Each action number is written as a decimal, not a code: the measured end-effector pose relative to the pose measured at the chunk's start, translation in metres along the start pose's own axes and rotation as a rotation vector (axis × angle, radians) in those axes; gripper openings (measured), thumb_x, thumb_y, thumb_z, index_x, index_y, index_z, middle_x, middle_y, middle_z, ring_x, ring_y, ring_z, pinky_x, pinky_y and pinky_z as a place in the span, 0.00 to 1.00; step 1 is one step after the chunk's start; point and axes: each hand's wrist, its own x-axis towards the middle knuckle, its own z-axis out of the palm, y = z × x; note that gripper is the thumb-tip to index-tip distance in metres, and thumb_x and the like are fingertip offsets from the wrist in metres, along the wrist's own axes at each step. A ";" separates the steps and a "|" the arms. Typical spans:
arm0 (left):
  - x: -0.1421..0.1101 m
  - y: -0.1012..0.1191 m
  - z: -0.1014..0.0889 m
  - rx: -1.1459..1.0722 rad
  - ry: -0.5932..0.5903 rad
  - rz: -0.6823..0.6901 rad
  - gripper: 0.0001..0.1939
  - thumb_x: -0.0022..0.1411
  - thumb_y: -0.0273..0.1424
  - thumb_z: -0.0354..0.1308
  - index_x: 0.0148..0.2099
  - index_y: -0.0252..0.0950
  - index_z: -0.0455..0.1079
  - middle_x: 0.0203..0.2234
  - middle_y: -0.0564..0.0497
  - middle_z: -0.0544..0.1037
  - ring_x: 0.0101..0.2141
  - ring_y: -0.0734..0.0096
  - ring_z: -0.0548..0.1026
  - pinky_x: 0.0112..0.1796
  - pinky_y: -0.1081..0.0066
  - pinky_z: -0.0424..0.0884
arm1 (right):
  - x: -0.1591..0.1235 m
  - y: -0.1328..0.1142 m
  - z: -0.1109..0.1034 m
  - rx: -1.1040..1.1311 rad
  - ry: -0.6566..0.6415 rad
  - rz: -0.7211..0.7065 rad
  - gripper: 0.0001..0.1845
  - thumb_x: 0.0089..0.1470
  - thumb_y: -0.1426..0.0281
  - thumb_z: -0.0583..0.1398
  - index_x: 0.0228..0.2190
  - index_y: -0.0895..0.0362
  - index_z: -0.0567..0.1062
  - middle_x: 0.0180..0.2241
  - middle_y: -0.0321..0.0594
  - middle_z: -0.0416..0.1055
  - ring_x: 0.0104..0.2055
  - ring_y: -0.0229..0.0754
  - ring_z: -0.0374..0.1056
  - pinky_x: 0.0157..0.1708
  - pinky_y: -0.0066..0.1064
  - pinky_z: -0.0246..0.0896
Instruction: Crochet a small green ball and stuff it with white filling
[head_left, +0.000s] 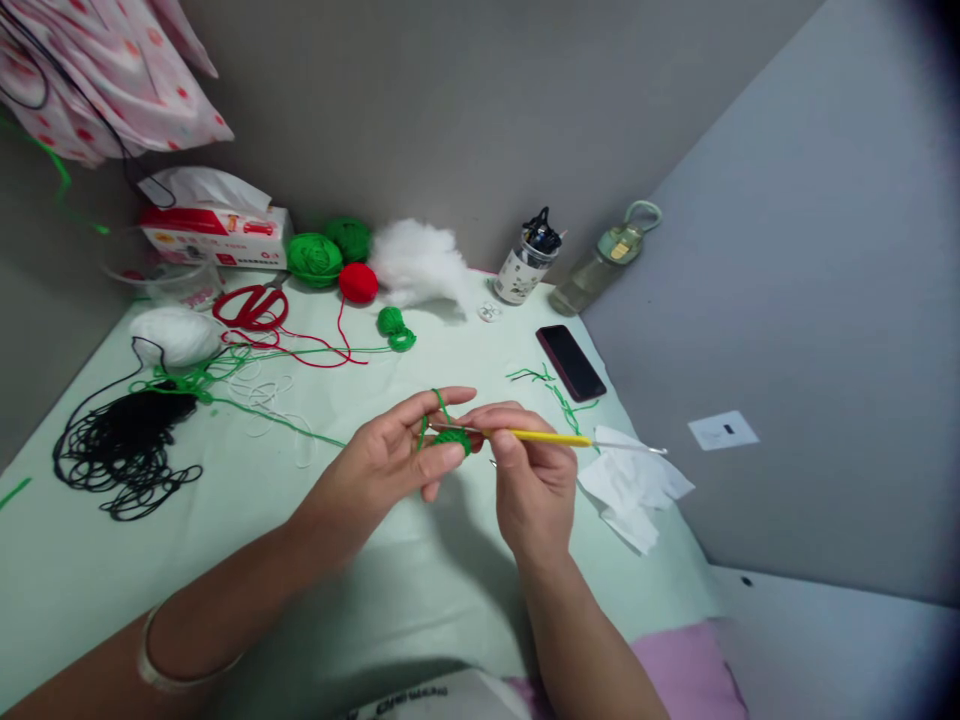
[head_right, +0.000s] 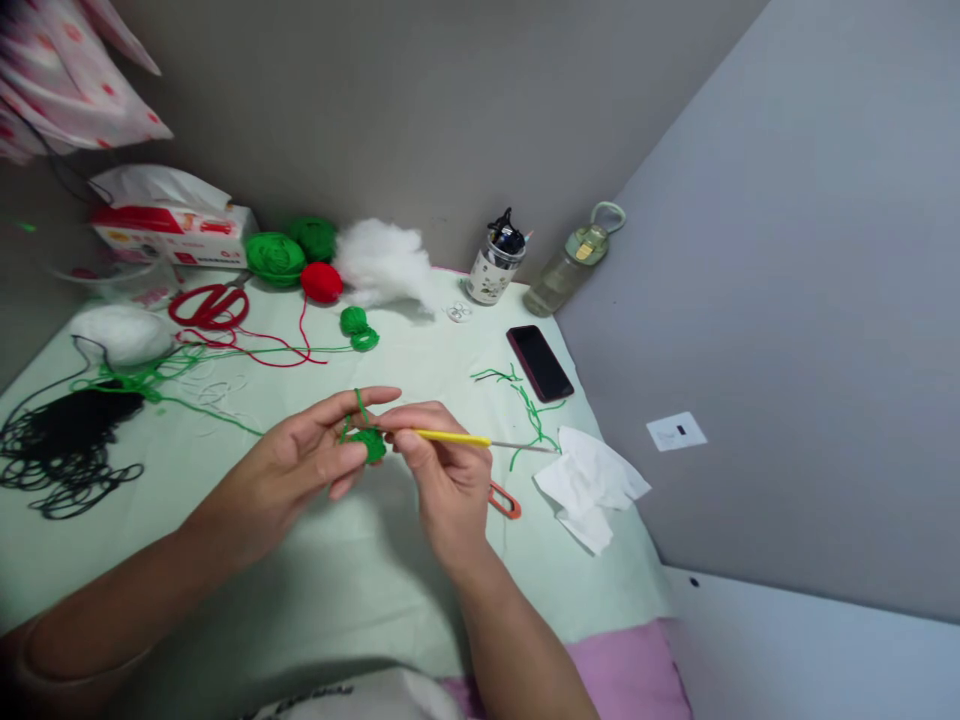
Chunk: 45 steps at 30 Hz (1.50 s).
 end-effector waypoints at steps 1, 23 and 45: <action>0.000 0.001 -0.001 0.012 -0.003 0.002 0.21 0.65 0.38 0.64 0.59 0.45 0.74 0.34 0.54 0.76 0.28 0.74 0.67 0.35 0.70 0.64 | 0.001 0.000 -0.001 0.015 0.023 0.017 0.07 0.63 0.67 0.62 0.38 0.50 0.83 0.35 0.39 0.79 0.36 0.40 0.73 0.36 0.33 0.69; -0.002 0.006 -0.007 0.225 0.133 0.167 0.13 0.65 0.30 0.64 0.51 0.49 0.78 0.32 0.56 0.73 0.34 0.75 0.67 0.40 0.74 0.64 | -0.003 -0.011 -0.007 -0.267 -0.090 -0.251 0.12 0.68 0.74 0.55 0.44 0.52 0.78 0.38 0.40 0.79 0.36 0.41 0.76 0.36 0.36 0.73; 0.002 0.007 -0.005 -0.081 0.023 0.003 0.20 0.61 0.32 0.68 0.56 0.46 0.77 0.33 0.54 0.71 0.36 0.74 0.66 0.40 0.75 0.63 | 0.002 -0.007 -0.003 0.113 0.047 -0.006 0.08 0.65 0.67 0.60 0.38 0.51 0.82 0.35 0.38 0.76 0.31 0.38 0.71 0.31 0.32 0.68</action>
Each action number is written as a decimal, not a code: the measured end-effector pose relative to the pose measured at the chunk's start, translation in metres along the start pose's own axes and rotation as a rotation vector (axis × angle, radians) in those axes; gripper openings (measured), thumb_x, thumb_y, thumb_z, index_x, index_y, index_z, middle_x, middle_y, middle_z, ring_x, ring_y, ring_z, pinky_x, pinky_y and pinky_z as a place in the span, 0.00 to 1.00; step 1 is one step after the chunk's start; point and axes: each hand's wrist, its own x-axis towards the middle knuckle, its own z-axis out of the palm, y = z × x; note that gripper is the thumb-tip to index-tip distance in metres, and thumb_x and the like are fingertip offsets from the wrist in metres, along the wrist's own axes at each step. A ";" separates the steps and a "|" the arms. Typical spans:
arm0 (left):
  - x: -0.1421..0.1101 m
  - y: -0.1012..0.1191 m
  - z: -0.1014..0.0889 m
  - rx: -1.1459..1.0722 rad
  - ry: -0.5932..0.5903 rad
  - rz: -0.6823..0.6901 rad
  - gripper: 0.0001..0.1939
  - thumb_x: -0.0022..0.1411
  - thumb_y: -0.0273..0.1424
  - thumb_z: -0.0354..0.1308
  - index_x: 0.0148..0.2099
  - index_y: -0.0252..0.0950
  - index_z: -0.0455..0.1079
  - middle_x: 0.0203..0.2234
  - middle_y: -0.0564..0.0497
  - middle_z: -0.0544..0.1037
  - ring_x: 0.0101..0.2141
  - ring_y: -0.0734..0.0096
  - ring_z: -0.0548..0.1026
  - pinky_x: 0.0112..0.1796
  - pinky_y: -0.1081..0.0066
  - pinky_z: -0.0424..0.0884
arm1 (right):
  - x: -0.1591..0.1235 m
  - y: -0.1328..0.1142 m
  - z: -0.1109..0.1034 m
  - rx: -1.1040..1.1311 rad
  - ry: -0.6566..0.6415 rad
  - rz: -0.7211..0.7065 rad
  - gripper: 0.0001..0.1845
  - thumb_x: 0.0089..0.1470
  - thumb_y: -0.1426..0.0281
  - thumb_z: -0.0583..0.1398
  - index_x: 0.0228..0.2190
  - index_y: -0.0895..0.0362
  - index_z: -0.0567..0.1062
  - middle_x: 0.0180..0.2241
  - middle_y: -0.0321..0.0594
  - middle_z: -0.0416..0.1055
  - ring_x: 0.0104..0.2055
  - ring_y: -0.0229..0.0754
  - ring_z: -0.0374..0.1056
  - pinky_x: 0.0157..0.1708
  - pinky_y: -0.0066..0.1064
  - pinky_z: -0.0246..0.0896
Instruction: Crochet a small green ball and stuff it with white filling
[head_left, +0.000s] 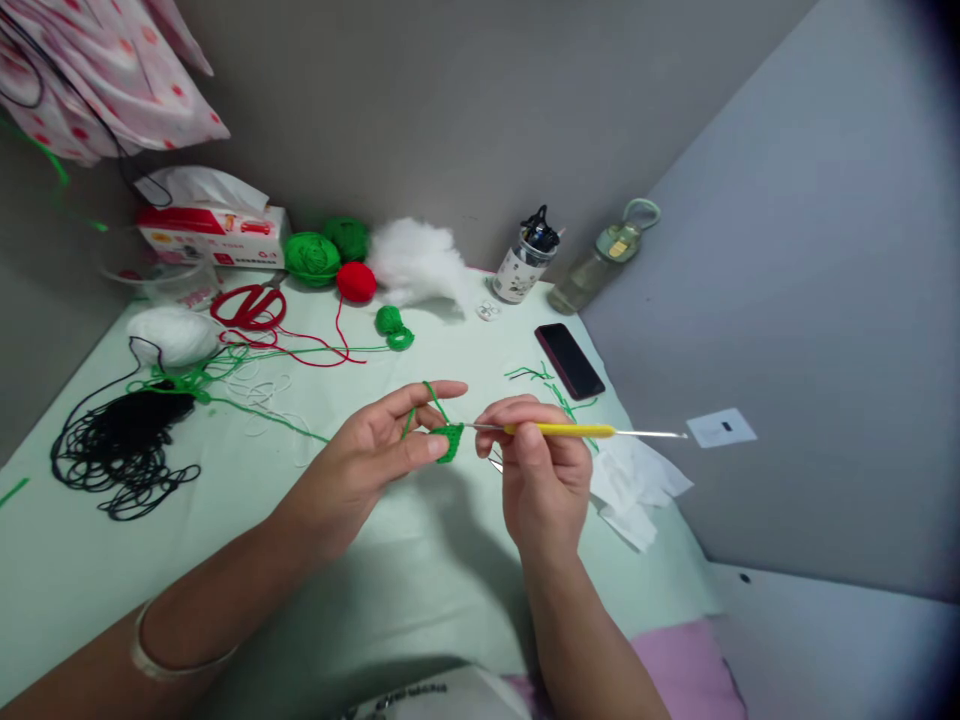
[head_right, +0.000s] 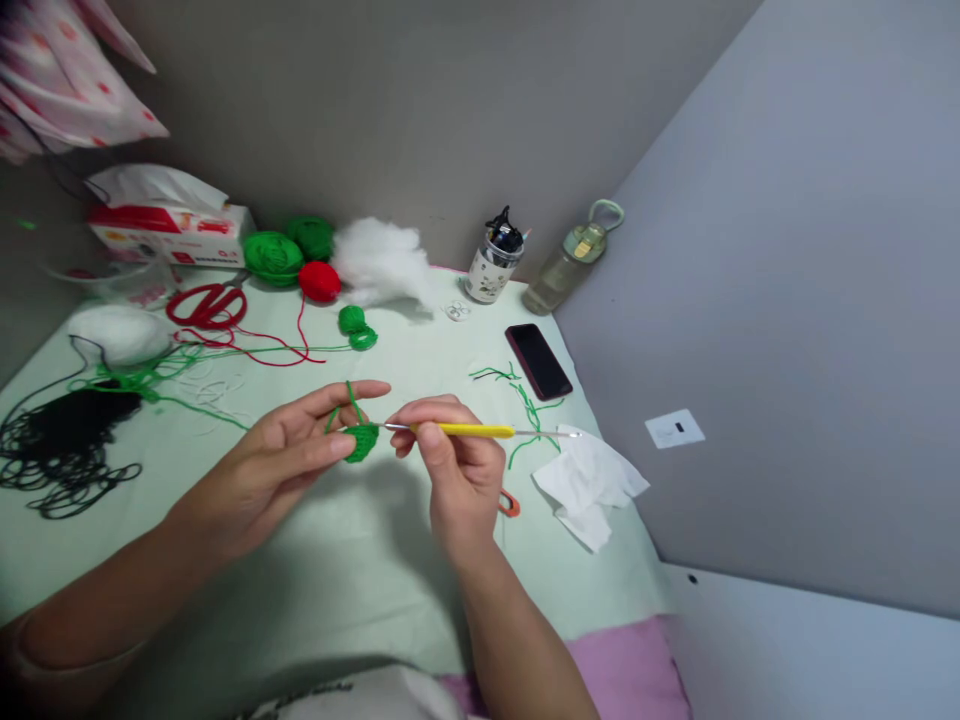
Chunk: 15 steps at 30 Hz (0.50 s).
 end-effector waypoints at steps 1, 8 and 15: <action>0.000 -0.001 0.000 0.013 -0.008 -0.003 0.20 0.61 0.32 0.68 0.56 0.46 0.77 0.34 0.54 0.72 0.37 0.73 0.66 0.41 0.74 0.63 | 0.000 0.000 0.000 0.012 0.003 0.016 0.09 0.65 0.67 0.60 0.38 0.50 0.82 0.35 0.38 0.76 0.31 0.37 0.71 0.31 0.32 0.68; 0.001 -0.004 -0.001 0.004 -0.083 0.003 0.18 0.62 0.33 0.68 0.55 0.48 0.77 0.43 0.53 0.77 0.45 0.69 0.70 0.47 0.71 0.63 | 0.001 0.001 0.000 -0.124 -0.059 0.001 0.09 0.65 0.68 0.61 0.39 0.51 0.83 0.37 0.39 0.79 0.38 0.39 0.72 0.36 0.32 0.68; -0.001 -0.001 0.000 0.039 0.012 0.004 0.18 0.61 0.34 0.68 0.53 0.47 0.78 0.35 0.55 0.72 0.37 0.72 0.67 0.42 0.73 0.62 | 0.003 0.000 -0.003 -0.028 -0.046 0.035 0.09 0.67 0.65 0.58 0.37 0.53 0.78 0.35 0.39 0.80 0.32 0.38 0.73 0.33 0.32 0.69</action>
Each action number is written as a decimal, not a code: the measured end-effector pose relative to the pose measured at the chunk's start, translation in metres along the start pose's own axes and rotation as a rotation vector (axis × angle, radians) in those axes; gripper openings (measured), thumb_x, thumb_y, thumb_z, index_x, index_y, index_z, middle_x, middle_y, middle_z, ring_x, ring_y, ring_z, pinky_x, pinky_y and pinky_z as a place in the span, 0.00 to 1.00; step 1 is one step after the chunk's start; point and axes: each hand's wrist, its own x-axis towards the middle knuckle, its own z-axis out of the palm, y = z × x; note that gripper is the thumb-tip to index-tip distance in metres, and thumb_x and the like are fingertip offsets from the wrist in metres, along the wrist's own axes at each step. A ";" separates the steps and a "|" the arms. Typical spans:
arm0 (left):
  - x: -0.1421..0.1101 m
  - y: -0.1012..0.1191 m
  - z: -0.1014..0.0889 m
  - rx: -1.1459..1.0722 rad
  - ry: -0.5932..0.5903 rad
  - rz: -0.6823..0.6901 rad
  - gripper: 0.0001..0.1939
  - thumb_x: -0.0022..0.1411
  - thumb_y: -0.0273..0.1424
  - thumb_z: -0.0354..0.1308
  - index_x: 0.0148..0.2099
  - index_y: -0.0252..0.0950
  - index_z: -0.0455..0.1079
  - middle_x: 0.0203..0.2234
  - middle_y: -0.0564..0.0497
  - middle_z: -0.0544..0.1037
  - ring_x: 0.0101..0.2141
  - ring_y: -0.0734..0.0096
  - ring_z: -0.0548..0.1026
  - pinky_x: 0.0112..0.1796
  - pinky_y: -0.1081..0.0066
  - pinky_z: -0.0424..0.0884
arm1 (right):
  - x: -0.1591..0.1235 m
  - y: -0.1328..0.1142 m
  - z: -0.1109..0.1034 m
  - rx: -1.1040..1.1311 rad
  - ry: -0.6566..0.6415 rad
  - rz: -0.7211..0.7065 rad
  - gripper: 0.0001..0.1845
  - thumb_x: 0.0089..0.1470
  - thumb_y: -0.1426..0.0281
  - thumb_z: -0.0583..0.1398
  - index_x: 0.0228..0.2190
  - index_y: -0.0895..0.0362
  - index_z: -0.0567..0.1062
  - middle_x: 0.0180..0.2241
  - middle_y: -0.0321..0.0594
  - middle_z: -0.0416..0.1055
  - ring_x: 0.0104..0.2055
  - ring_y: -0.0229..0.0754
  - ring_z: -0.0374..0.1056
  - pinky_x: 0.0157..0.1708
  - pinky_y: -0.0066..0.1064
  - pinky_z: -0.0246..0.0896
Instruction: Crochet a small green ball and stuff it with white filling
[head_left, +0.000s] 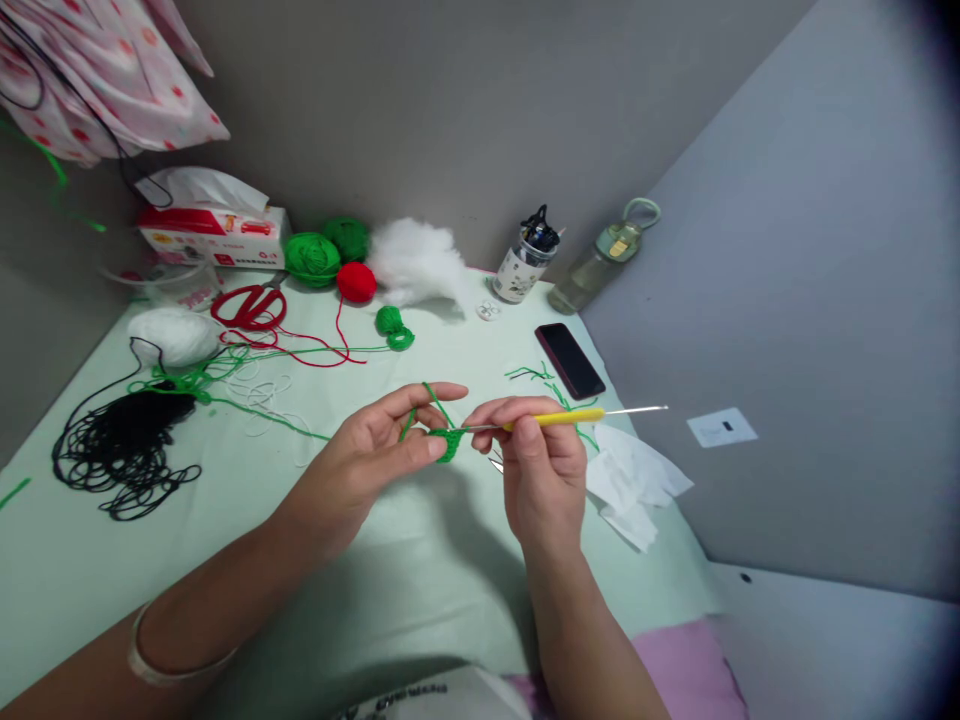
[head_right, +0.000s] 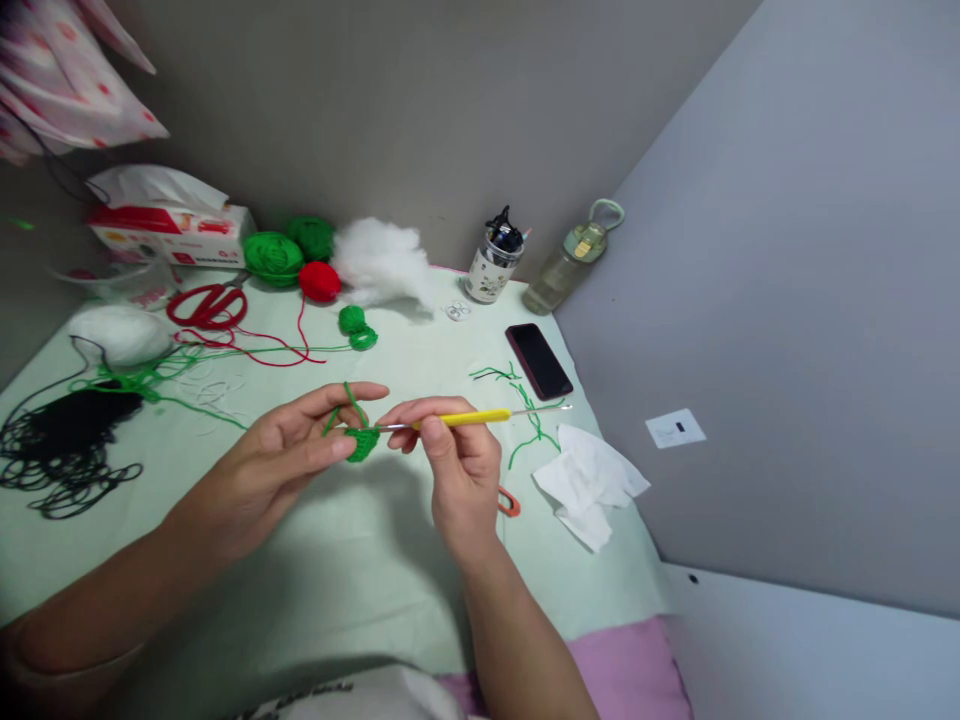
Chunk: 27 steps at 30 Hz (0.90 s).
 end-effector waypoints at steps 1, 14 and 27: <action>0.000 0.000 0.000 0.001 0.008 0.003 0.18 0.61 0.34 0.68 0.53 0.47 0.78 0.35 0.54 0.72 0.37 0.72 0.67 0.42 0.72 0.62 | 0.000 0.000 -0.001 0.011 -0.007 0.001 0.09 0.67 0.65 0.58 0.37 0.53 0.77 0.35 0.39 0.80 0.32 0.38 0.74 0.33 0.32 0.70; -0.003 -0.001 0.007 0.232 0.205 0.148 0.17 0.60 0.28 0.66 0.52 0.43 0.78 0.33 0.54 0.73 0.36 0.72 0.69 0.40 0.73 0.66 | -0.008 -0.003 0.001 -0.424 -0.107 -0.340 0.11 0.67 0.74 0.55 0.44 0.52 0.77 0.38 0.41 0.79 0.41 0.44 0.76 0.38 0.38 0.74; 0.000 0.006 0.000 -0.180 0.003 -0.077 0.23 0.60 0.29 0.69 0.58 0.40 0.76 0.30 0.55 0.72 0.28 0.79 0.66 0.31 0.79 0.63 | -0.005 -0.006 -0.001 -0.354 0.027 -0.339 0.12 0.66 0.71 0.56 0.41 0.50 0.80 0.34 0.40 0.77 0.34 0.43 0.73 0.30 0.37 0.72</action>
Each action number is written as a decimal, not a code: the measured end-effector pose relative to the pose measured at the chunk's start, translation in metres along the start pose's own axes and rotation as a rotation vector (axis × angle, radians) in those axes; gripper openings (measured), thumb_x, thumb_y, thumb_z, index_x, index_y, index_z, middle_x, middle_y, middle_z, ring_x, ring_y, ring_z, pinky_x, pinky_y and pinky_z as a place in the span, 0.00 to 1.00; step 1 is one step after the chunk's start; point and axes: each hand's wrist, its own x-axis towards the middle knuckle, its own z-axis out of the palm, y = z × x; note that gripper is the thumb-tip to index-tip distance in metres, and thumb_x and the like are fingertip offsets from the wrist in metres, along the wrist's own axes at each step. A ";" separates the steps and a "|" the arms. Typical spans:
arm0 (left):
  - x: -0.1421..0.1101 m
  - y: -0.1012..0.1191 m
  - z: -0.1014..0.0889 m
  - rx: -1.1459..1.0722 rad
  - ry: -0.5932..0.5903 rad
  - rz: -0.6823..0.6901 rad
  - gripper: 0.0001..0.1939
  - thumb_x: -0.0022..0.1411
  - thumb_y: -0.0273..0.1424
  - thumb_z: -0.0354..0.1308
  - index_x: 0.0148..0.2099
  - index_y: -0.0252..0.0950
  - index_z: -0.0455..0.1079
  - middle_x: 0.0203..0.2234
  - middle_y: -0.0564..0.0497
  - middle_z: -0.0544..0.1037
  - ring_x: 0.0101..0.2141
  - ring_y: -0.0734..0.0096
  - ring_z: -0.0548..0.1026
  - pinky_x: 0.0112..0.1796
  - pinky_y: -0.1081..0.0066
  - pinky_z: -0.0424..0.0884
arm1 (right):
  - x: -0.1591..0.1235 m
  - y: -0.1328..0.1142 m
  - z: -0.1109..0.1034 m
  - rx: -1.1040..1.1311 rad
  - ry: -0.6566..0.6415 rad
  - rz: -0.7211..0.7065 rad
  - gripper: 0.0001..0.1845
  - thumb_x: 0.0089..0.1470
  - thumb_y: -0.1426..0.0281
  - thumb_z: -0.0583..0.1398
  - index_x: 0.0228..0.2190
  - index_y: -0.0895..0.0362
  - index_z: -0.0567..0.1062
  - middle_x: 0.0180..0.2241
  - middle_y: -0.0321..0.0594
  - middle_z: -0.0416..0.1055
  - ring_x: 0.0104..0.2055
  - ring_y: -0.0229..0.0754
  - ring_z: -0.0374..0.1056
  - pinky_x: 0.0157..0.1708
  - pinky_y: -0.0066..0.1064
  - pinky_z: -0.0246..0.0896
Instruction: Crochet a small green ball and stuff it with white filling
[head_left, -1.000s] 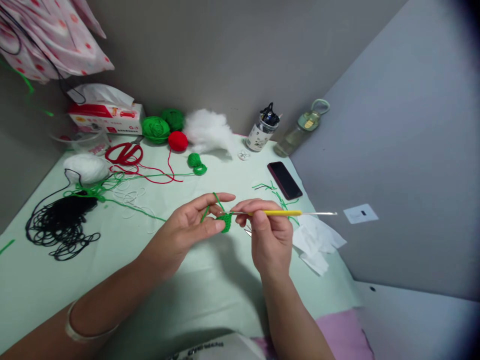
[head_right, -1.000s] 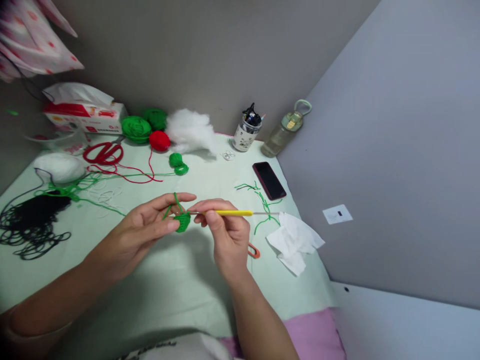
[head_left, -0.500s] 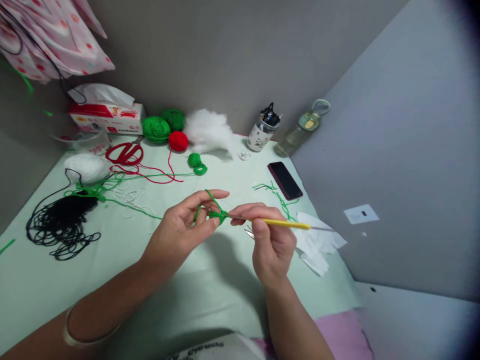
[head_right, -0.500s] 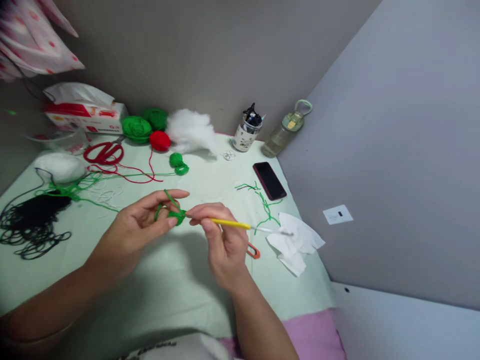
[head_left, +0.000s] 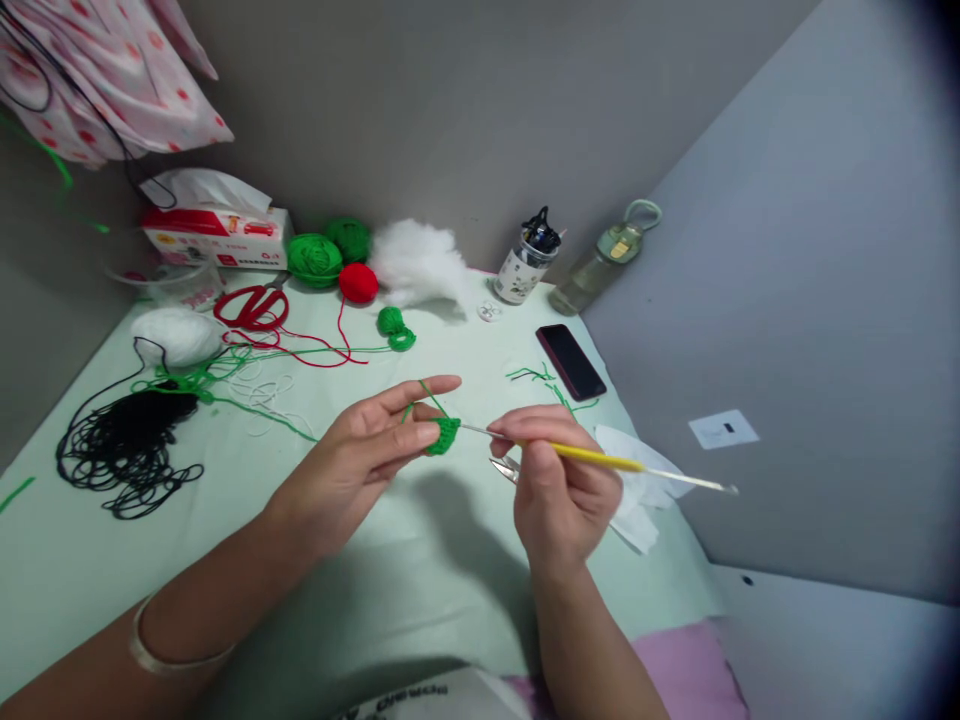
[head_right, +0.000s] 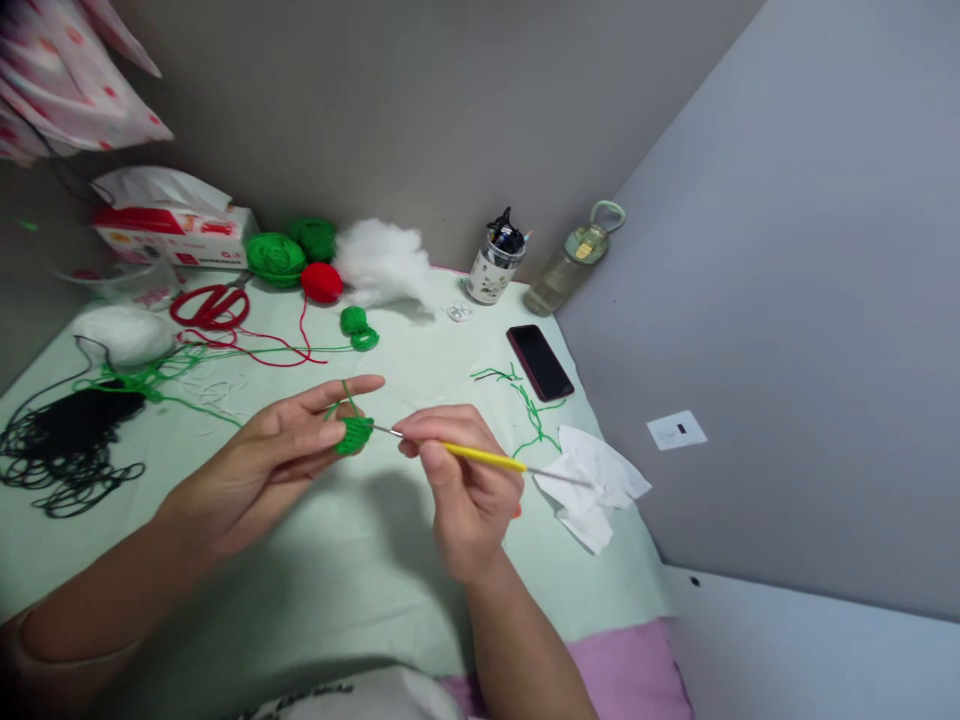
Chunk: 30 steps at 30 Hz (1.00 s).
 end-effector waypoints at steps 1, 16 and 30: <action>0.000 0.000 0.000 0.023 0.004 0.025 0.21 0.60 0.30 0.69 0.56 0.41 0.77 0.32 0.54 0.74 0.30 0.78 0.67 0.33 0.78 0.64 | 0.002 0.000 0.001 0.057 0.001 0.052 0.11 0.66 0.70 0.57 0.39 0.51 0.81 0.33 0.41 0.77 0.34 0.43 0.73 0.30 0.37 0.72; 0.003 -0.002 0.000 -0.029 -0.033 -0.056 0.19 0.59 0.31 0.69 0.53 0.38 0.80 0.26 0.56 0.71 0.20 0.84 0.51 0.20 0.81 0.51 | -0.005 0.005 0.000 -0.150 -0.086 -0.050 0.15 0.64 0.75 0.59 0.46 0.48 0.80 0.40 0.41 0.79 0.39 0.43 0.75 0.36 0.38 0.74; 0.003 -0.011 -0.002 0.313 -0.052 0.105 0.20 0.60 0.35 0.69 0.56 0.47 0.78 0.39 0.52 0.76 0.44 0.66 0.71 0.48 0.69 0.67 | 0.002 0.010 0.005 0.314 0.000 0.379 0.08 0.63 0.65 0.62 0.35 0.53 0.81 0.33 0.39 0.78 0.32 0.38 0.71 0.30 0.30 0.67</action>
